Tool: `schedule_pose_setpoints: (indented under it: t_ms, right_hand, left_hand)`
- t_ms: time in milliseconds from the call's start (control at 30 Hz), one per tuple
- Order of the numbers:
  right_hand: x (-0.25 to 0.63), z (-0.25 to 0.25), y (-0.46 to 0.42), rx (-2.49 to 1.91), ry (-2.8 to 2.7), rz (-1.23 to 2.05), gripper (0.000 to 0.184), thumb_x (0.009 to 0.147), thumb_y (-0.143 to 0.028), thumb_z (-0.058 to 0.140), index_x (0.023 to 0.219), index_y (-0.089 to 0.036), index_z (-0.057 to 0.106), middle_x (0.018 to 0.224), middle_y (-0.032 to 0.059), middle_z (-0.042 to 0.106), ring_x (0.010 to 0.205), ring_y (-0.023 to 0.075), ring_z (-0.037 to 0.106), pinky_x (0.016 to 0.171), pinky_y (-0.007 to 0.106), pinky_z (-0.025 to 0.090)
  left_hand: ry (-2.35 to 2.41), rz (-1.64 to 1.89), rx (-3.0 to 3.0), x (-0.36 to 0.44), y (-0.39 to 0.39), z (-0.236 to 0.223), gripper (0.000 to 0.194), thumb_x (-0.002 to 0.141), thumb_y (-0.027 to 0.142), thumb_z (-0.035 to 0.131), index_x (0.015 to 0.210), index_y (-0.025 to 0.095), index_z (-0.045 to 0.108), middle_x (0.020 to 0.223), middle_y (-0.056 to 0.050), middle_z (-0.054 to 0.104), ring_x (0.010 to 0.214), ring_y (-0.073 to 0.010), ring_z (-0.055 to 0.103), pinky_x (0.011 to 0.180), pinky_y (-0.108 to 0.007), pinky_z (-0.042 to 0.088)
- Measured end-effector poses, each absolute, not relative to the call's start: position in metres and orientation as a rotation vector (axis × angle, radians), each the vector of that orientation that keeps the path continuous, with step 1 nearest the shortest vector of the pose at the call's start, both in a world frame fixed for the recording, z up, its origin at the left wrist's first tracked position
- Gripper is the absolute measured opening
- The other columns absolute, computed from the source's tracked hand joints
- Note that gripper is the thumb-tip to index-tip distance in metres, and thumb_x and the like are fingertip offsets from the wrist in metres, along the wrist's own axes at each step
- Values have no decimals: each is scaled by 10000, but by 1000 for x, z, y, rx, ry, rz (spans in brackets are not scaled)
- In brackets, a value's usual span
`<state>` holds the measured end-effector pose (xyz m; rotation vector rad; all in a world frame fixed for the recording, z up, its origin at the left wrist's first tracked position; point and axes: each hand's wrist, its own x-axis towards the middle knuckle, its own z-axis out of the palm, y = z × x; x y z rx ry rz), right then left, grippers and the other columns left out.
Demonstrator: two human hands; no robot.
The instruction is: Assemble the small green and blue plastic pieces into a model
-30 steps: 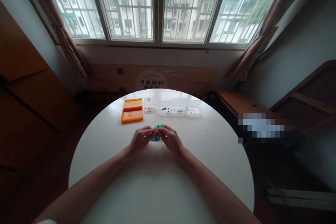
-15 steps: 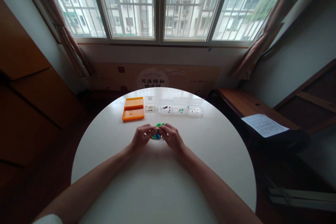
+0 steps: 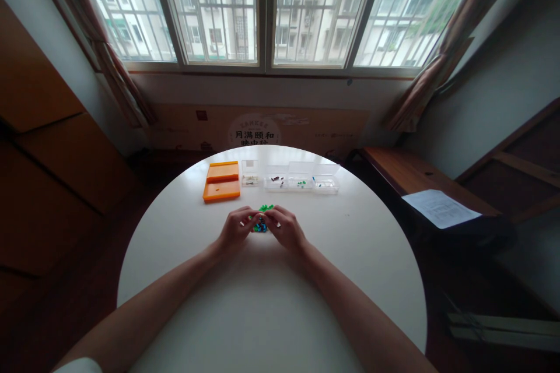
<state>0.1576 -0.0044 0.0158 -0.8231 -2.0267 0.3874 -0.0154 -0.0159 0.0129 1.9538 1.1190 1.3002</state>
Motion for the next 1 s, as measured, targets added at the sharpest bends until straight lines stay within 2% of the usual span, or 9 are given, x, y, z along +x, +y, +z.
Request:
schedule_pose_setpoints:
  t_ms: [1000]
  right_hand:
    - [158, 16, -4, -851, -2071, 339, 169, 879, -259, 469, 817, -185, 608, 733, 30, 548, 646, 122, 508, 620, 228, 389]
  left_hand:
    - [1137, 1257, 1950, -14, -17, 15, 234, 838, 317, 538, 864, 129, 674, 723, -34, 591, 484, -64, 549, 451, -160, 444]
